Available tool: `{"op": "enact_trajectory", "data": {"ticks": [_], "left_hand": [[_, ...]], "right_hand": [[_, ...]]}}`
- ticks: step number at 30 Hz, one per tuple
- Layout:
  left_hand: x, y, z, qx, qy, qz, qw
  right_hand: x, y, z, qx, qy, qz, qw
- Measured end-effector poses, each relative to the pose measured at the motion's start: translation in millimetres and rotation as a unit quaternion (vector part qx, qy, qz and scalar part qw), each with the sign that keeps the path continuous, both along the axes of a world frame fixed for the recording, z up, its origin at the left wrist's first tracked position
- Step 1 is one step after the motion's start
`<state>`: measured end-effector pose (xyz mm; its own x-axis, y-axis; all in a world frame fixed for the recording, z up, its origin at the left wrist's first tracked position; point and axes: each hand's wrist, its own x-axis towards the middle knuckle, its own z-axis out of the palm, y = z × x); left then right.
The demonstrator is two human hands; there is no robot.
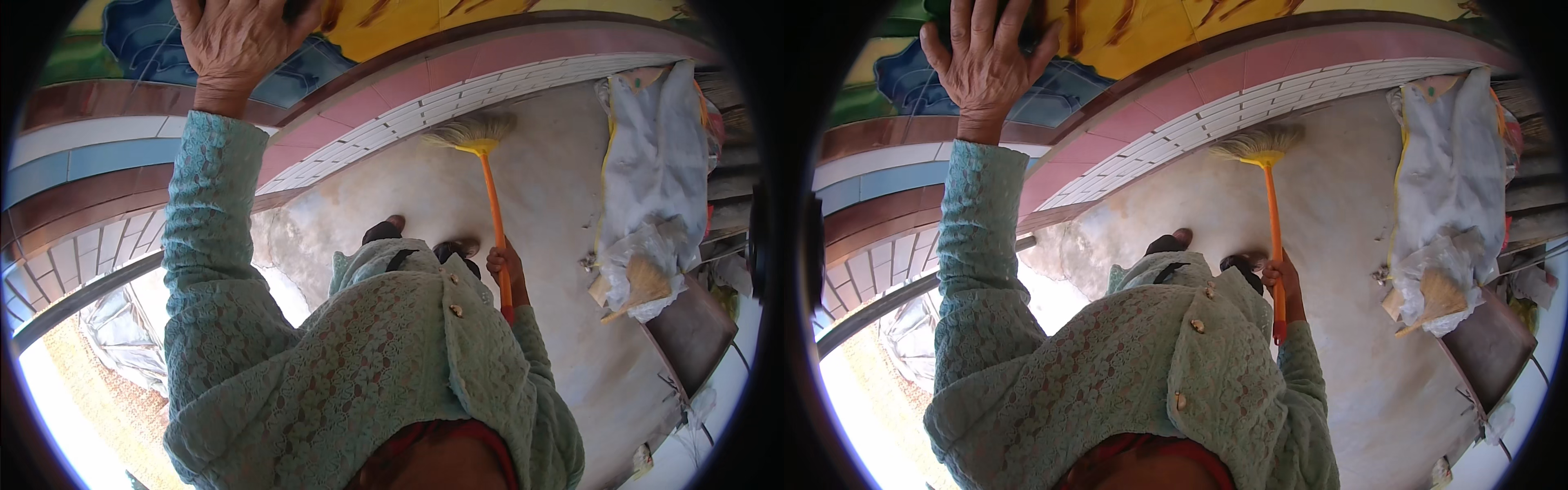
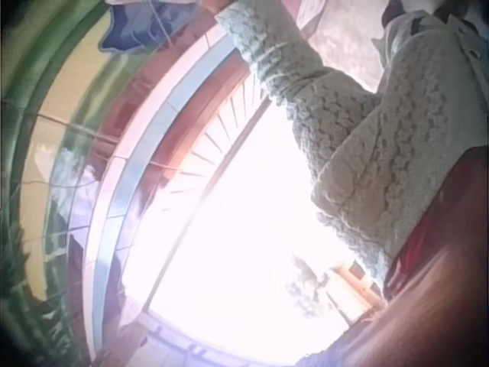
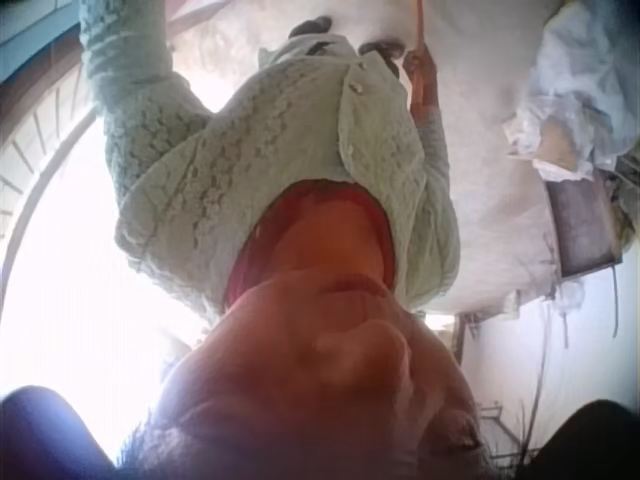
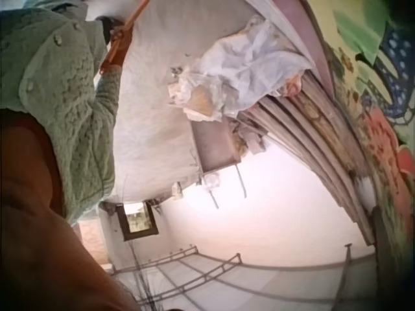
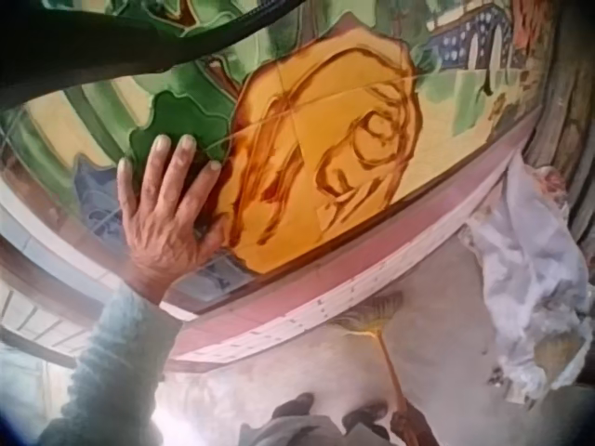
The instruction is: The person sweeps a concrete floor with a yellow broom, gathering debris into a pile. They move around the area, sweeping near walls and a covered object, and briefly touch a metal pole for balance.
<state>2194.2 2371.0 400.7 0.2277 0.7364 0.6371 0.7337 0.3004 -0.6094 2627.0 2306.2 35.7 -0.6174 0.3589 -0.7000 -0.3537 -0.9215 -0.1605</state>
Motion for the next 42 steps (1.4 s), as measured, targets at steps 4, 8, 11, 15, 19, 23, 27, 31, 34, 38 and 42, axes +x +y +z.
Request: {"op": "enact_trajectory", "data": {"ticks": [4, 8, 11, 15, 19, 23, 27, 31, 34, 38, 42], "left_hand": [[2, 4, 0, 0.005, 0.000, -0.013, 1.000], [5, 5, 0, -0.005, -0.003, 0.007, 1.000], [-8, 8, -8, 0.020, -0.067, -0.037, 0.997], [-7, 7, -9, 0.021, -0.061, -0.026, 0.998], [-4, 15, -11, 0.028, -0.056, -0.043, 0.997], [-9, 13, -12, 0.034, -0.045, -0.048, 0.997], [-7, 12, -12, 0.033, -0.043, -0.048, 0.997], [-6, 12, -11, 0.035, -0.042, -0.048, 0.997], [-6, 13, -11, 0.035, -0.045, -0.057, 0.997], [-7, 12, -10, 0.022, -0.043, -0.040, 0.998], [-5, 12, -8, 0.012, -0.027, -0.009, 1.000]], "right_hand": [[7, -6, 18, -0.022, 0.001, 0.007, 1.000], [37, -30, 94, -0.009, -0.020, 0.087, 0.996], [50, -29, 132, 0.000, -0.021, 0.203, 0.979], [35, -41, 51, 0.097, -0.039, 0.337, 0.935], [-27, -21, -12, -0.174, 0.232, 0.205, 0.935], [-64, 14, -7, -0.213, 0.021, 0.229, 0.950], [-7, 48, -33, -0.144, 0.010, 0.217, 0.965], [25, 98, -6, -0.093, -0.037, 0.158, 0.982], [41, 127, -5, -0.065, -0.065, 0.110, 0.990], [55, 133, 8, -0.034, -0.072, 0.035, 0.996], [81, 101, 10, -0.039, -0.055, -0.018, 0.998]]}}
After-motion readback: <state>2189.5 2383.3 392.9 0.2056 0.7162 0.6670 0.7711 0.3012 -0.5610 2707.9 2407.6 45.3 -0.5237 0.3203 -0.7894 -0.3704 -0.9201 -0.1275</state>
